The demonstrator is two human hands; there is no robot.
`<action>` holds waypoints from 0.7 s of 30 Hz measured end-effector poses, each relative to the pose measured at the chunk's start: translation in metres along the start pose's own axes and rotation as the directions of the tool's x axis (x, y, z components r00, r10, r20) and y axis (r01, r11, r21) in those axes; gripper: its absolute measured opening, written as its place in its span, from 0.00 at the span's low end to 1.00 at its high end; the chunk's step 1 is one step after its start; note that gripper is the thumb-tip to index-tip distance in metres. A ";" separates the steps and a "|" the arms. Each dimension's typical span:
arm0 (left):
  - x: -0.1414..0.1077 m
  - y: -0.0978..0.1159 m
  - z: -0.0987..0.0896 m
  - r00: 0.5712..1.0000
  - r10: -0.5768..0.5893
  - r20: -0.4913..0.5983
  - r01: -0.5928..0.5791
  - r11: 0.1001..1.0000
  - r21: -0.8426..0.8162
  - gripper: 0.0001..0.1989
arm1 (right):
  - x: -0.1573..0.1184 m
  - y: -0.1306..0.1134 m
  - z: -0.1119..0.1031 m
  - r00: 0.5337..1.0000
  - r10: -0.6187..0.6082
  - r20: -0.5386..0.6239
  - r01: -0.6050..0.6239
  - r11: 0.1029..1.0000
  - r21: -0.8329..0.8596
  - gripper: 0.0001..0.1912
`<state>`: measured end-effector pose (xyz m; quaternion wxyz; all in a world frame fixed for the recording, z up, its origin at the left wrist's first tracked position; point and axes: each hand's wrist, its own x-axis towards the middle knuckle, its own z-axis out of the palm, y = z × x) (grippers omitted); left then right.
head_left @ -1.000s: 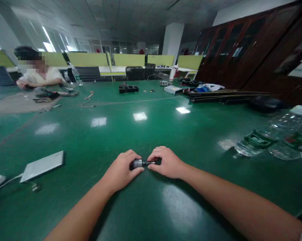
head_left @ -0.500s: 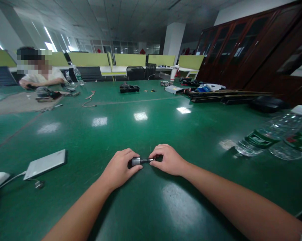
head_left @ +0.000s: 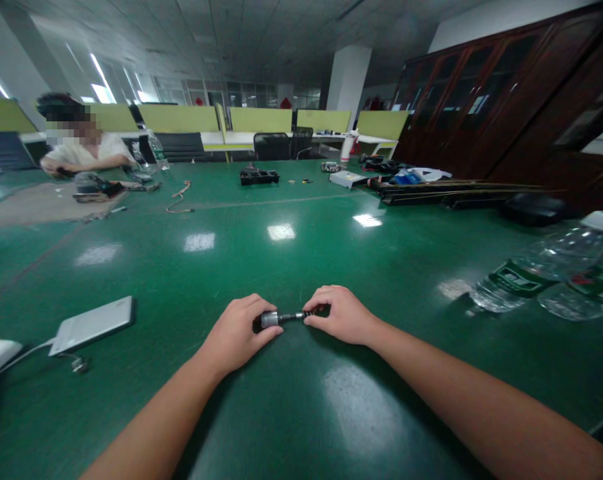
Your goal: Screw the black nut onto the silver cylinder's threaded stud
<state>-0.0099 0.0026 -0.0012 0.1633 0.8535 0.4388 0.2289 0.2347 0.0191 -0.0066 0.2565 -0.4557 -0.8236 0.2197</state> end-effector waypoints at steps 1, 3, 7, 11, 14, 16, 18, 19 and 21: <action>0.000 0.000 0.000 1.000 0.003 0.002 -0.003 1.000 -0.010 0.11 | 0.000 -0.001 0.001 1.000 -0.001 -0.003 0.001 1.000 0.015 0.05; 0.000 0.000 0.000 1.000 0.005 0.011 -0.004 0.999 -0.035 0.11 | 0.000 -0.002 0.004 1.000 -0.012 -0.005 0.013 0.999 0.044 0.07; 0.001 0.001 -0.002 0.999 0.014 0.049 -0.011 0.998 -0.067 0.13 | 0.000 -0.006 0.008 0.999 -0.052 -0.001 0.052 0.998 0.042 0.08; 0.002 0.004 -0.003 0.998 0.010 0.061 -0.006 0.997 -0.075 0.11 | 0.000 -0.011 0.012 0.998 -0.062 -0.002 0.062 0.998 0.028 0.07; 0.003 0.007 0.000 0.998 0.038 0.050 -0.033 0.994 -0.103 0.11 | 0.000 -0.014 0.015 0.996 -0.087 0.016 0.086 0.996 0.033 0.08; 0.003 0.008 0.003 0.998 0.052 0.041 -0.047 0.992 -0.118 0.11 | 0.000 -0.015 0.017 0.994 -0.109 0.029 0.108 0.994 0.032 0.08; 0.004 0.010 0.005 0.998 0.046 0.041 -0.041 0.992 -0.119 0.10 | 0.000 -0.015 0.019 0.992 -0.119 0.029 0.118 0.992 0.031 0.08; 0.004 0.010 0.006 0.998 0.039 0.043 -0.033 0.993 -0.116 0.10 | 0.000 -0.014 0.019 0.992 -0.120 0.027 0.119 0.992 0.031 0.08; 0.005 0.011 0.006 0.998 0.029 0.047 -0.024 0.994 -0.111 0.10 | 0.000 -0.014 0.019 0.992 -0.121 0.024 0.120 0.992 0.033 0.08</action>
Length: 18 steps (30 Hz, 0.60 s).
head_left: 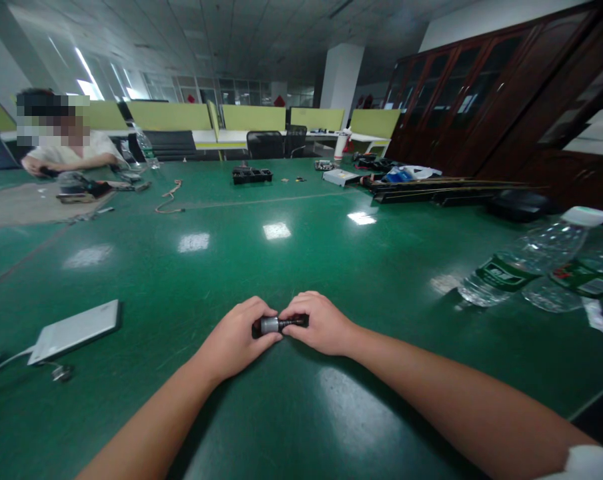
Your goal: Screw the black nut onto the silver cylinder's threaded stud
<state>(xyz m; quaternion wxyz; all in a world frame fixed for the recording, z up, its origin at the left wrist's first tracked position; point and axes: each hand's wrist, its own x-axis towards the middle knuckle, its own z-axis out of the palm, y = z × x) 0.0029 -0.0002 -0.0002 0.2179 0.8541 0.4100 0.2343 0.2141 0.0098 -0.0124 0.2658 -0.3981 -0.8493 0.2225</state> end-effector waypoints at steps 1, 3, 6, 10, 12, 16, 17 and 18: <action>0.000 0.000 0.000 1.000 -0.002 0.001 0.002 1.000 0.001 0.10 | 0.000 0.000 0.000 1.000 0.000 0.000 0.000 1.000 0.001 0.08; 0.000 0.001 0.000 1.000 -0.003 0.003 0.003 1.000 0.004 0.09 | 0.000 -0.001 -0.001 1.000 0.000 0.000 0.000 1.000 0.002 0.08; 0.000 0.001 -0.001 1.000 -0.005 0.003 0.005 1.000 0.008 0.09 | 0.000 -0.001 -0.002 1.000 -0.009 0.004 0.009 1.000 -0.002 0.07; -0.001 0.002 -0.001 1.000 -0.005 0.001 0.005 1.000 0.008 0.09 | 0.000 0.000 -0.002 1.000 -0.029 0.007 0.029 1.000 0.008 0.07; -0.002 0.002 -0.001 1.000 -0.009 0.000 0.009 1.000 0.008 0.09 | 0.000 0.001 -0.003 0.999 -0.031 0.008 0.031 0.999 0.012 0.07; -0.002 0.001 -0.001 1.000 -0.009 -0.001 0.009 1.000 0.011 0.10 | 0.001 0.001 -0.004 1.000 -0.030 0.008 0.030 0.999 0.012 0.06; -0.003 0.001 -0.001 1.000 -0.006 -0.001 0.006 1.000 0.011 0.10 | 0.001 0.001 -0.004 1.000 -0.029 0.009 0.029 1.000 0.012 0.06; -0.003 0.001 -0.001 1.000 -0.004 -0.001 0.004 1.000 0.011 0.10 | 0.001 0.001 -0.005 1.000 -0.028 0.011 0.028 1.000 0.013 0.06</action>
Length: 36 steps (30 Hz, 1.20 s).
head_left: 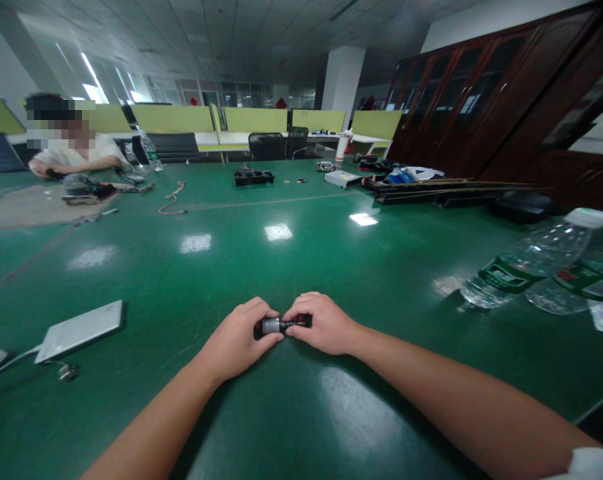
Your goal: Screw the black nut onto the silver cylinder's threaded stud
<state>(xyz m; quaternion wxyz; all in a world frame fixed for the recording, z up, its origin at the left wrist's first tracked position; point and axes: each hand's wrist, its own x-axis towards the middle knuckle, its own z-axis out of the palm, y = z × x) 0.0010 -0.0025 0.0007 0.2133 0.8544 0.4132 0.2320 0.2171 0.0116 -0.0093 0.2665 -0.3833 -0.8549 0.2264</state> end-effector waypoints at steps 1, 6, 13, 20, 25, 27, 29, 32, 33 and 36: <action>0.000 0.000 0.000 1.000 0.003 -0.001 -0.003 1.000 -0.001 0.10 | 0.000 0.000 0.000 1.000 0.002 0.002 -0.002 1.000 0.001 0.06; 0.000 0.000 0.000 1.000 -0.002 -0.005 0.002 1.000 0.002 0.10 | 0.000 -0.001 -0.002 1.000 0.015 0.008 -0.015 1.000 0.007 0.07; 0.000 0.001 0.000 1.000 0.013 -0.018 -0.013 1.000 -0.003 0.10 | -0.001 0.000 -0.003 1.000 0.010 0.011 -0.010 1.000 0.012 0.07; -0.001 0.001 -0.002 1.000 0.015 -0.022 -0.014 0.998 0.057 0.10 | -0.002 0.000 -0.005 1.000 0.014 0.019 -0.014 1.000 0.003 0.07; 0.000 0.000 -0.004 1.000 0.022 -0.019 -0.020 0.997 0.074 0.11 | -0.001 0.000 -0.005 1.000 0.018 0.018 -0.018 1.000 -0.008 0.06; -0.001 0.000 -0.005 1.000 0.022 -0.020 -0.020 0.997 0.074 0.11 | -0.001 0.000 -0.006 1.000 0.016 0.017 -0.016 1.000 -0.011 0.07; -0.001 0.000 -0.005 1.000 0.020 -0.020 -0.018 0.997 0.075 0.10 | -0.001 0.001 -0.006 1.000 0.013 0.015 -0.013 1.000 -0.011 0.07; -0.001 0.001 -0.005 1.000 0.013 -0.020 -0.011 0.997 0.083 0.10 | -0.002 0.002 -0.006 1.000 0.013 0.008 -0.012 1.000 -0.010 0.07; -0.001 0.001 -0.005 1.000 0.012 -0.020 -0.010 0.996 0.085 0.11 | -0.002 0.002 -0.006 1.000 0.014 0.006 -0.014 1.000 -0.013 0.07; -0.001 0.001 -0.004 1.000 0.011 -0.021 -0.010 0.996 0.086 0.10 | -0.002 0.003 -0.006 1.000 0.021 0.003 -0.021 1.000 -0.017 0.06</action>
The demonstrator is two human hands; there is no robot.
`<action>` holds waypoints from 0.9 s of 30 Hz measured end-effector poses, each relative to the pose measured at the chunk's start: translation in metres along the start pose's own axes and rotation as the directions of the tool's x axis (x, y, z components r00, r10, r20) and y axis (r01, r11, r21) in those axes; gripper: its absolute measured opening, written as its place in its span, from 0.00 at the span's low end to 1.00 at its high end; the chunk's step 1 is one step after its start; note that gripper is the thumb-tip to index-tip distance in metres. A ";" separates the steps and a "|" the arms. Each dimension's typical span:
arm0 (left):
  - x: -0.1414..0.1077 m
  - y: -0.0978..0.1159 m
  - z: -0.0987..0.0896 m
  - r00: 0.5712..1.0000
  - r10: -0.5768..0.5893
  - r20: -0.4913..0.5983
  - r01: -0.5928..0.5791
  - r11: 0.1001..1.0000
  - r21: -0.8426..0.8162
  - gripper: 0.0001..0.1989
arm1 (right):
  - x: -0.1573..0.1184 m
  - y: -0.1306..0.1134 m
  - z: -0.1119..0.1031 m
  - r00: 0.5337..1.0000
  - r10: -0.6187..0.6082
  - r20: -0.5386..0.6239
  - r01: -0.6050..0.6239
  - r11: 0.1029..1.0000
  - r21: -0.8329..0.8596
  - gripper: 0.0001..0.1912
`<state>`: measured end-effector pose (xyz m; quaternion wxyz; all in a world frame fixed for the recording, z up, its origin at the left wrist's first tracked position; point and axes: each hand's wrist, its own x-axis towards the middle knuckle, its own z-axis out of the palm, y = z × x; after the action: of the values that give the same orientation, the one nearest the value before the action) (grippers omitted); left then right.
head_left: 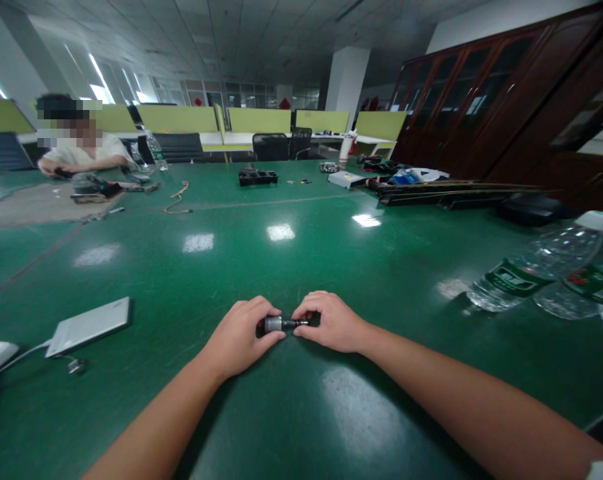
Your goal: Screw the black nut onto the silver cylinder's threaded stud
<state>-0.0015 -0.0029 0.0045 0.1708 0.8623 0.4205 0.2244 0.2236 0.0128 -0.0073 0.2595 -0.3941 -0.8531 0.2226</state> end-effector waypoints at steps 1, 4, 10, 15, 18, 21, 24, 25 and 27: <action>0.000 0.000 0.000 1.000 0.000 -0.001 0.000 1.000 -0.001 0.10 | 0.000 0.000 0.000 1.000 0.003 -0.001 -0.003 1.000 0.000 0.06; 0.000 -0.001 0.000 1.000 -0.002 -0.005 0.002 1.000 -0.007 0.10 | 0.000 0.001 -0.001 1.000 0.010 -0.009 -0.010 1.000 0.000 0.06; 0.000 -0.002 0.001 1.000 -0.005 -0.009 0.005 1.000 -0.023 0.10 | -0.002 0.003 -0.003 1.000 0.011 -0.012 -0.011 1.000 -0.009 0.06; 0.000 -0.003 0.001 1.000 -0.018 0.000 0.018 0.999 -0.038 0.11 | -0.001 0.005 -0.003 1.000 0.018 -0.022 -0.019 1.000 -0.019 0.06; 0.000 -0.004 0.002 0.999 -0.031 0.012 0.032 0.998 -0.045 0.11 | -0.001 0.006 -0.003 0.999 0.018 -0.030 -0.019 1.000 -0.015 0.05; 0.000 -0.004 0.002 0.999 -0.038 0.015 0.038 0.998 -0.050 0.10 | 0.000 0.007 -0.004 0.999 0.021 -0.026 -0.021 1.000 0.000 0.05; -0.001 -0.005 0.002 0.999 -0.039 0.017 0.040 0.998 -0.055 0.10 | -0.001 0.008 -0.007 1.000 0.028 -0.011 -0.028 1.000 0.002 0.05; -0.001 -0.005 0.002 0.999 -0.038 0.014 0.039 0.998 -0.057 0.11 | -0.001 0.009 -0.008 0.999 0.034 -0.004 -0.034 0.999 0.000 0.05; -0.001 -0.006 0.002 0.999 -0.040 0.012 0.041 0.997 -0.059 0.10 | -0.002 0.012 -0.012 0.997 0.072 0.003 -0.072 0.997 -0.008 0.05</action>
<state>-0.0047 -0.0003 -0.0007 0.2032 0.8495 0.4300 0.2286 0.2385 0.0204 -0.0055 0.2485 -0.4251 -0.8397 0.2290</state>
